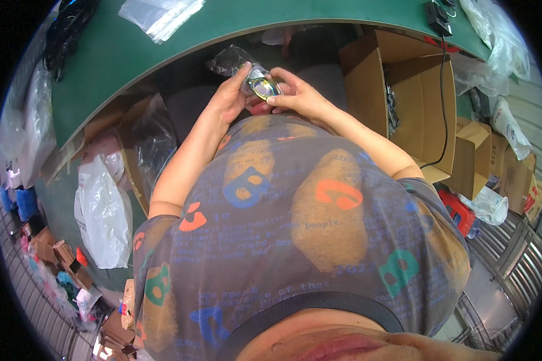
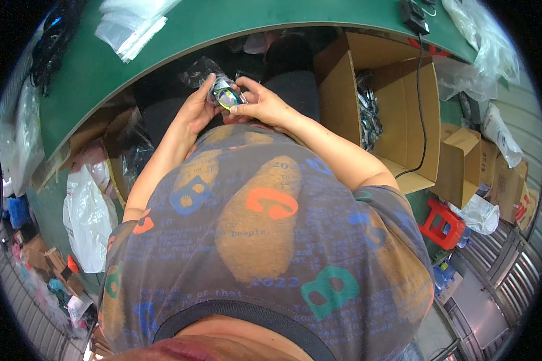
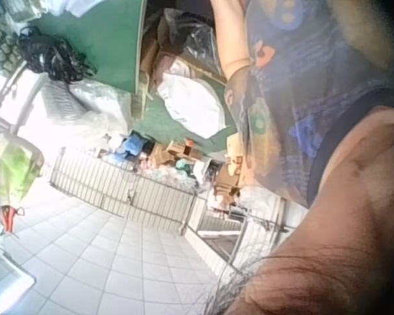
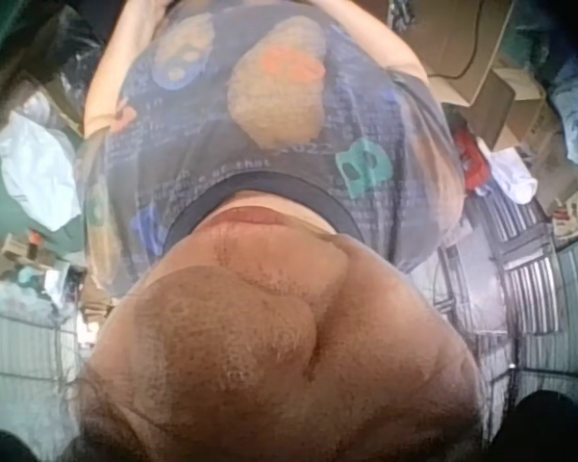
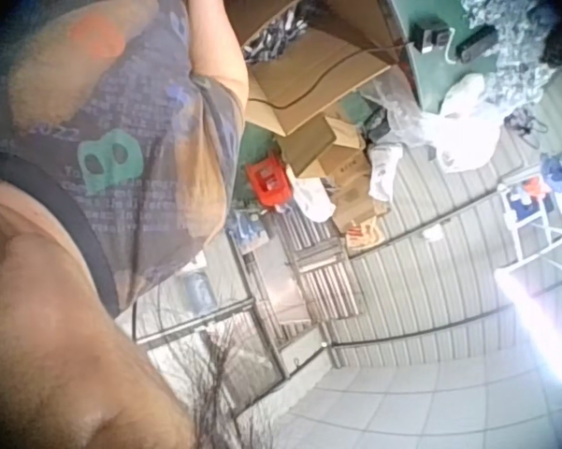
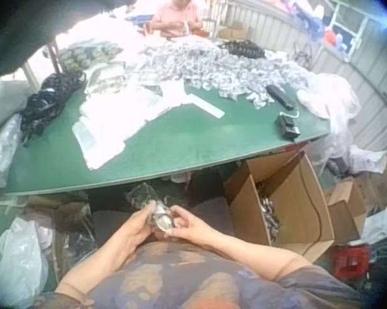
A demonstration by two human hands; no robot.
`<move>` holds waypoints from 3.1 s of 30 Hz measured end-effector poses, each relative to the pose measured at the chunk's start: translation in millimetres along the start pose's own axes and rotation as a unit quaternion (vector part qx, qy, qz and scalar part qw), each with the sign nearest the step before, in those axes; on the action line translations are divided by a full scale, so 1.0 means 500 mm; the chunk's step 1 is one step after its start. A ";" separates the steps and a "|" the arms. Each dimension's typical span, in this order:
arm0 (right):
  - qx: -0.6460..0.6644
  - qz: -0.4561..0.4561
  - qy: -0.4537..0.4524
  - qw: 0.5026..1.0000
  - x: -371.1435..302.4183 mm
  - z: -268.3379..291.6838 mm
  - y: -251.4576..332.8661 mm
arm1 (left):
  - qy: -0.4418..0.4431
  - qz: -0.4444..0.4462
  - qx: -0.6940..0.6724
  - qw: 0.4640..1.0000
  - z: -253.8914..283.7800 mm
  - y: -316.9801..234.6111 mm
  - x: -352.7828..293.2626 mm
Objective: Packaging swimming goggles into plastic bags at a factory workbench.
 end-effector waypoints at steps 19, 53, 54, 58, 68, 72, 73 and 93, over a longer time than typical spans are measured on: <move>0.110 -0.001 -0.066 0.992 0.092 0.043 -0.069 | -0.217 -0.244 0.339 0.882 0.078 -0.004 -0.001; -0.020 0.059 -0.338 0.939 0.167 0.089 -0.131 | -0.129 -0.258 0.545 0.787 -0.006 0.016 0.006; -0.087 0.086 -0.330 0.936 0.172 0.100 -0.125 | -0.148 -0.258 0.568 0.767 0.003 0.011 0.010; -0.202 0.067 -0.197 0.957 0.139 0.078 -0.078 | -0.197 -0.236 0.559 0.770 0.035 0.009 0.017; -0.470 0.107 -0.091 0.872 0.038 0.030 0.083 | -0.116 -0.128 0.575 0.800 -0.013 0.002 -0.011; -0.124 0.060 0.024 0.990 -0.023 0.011 0.166 | 0.035 -0.027 0.308 0.950 -0.095 -0.049 -0.099; -0.073 0.115 0.012 0.991 -0.031 0.026 0.182 | 0.057 -0.014 0.310 0.949 -0.108 -0.061 -0.115; -0.126 0.046 -0.063 0.989 0.052 0.000 -0.043 | -0.059 -0.364 0.601 0.709 -0.222 -0.129 -0.207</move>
Point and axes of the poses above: each hand's wrist, its own x-axis towards the middle knuckle, its own z-axis out of the back of the hand, y = z × x, the point moved 5 cm from there along x, towards the middle knuckle, and after that the axes turned 1 degree about z, right-handed, at the moved point
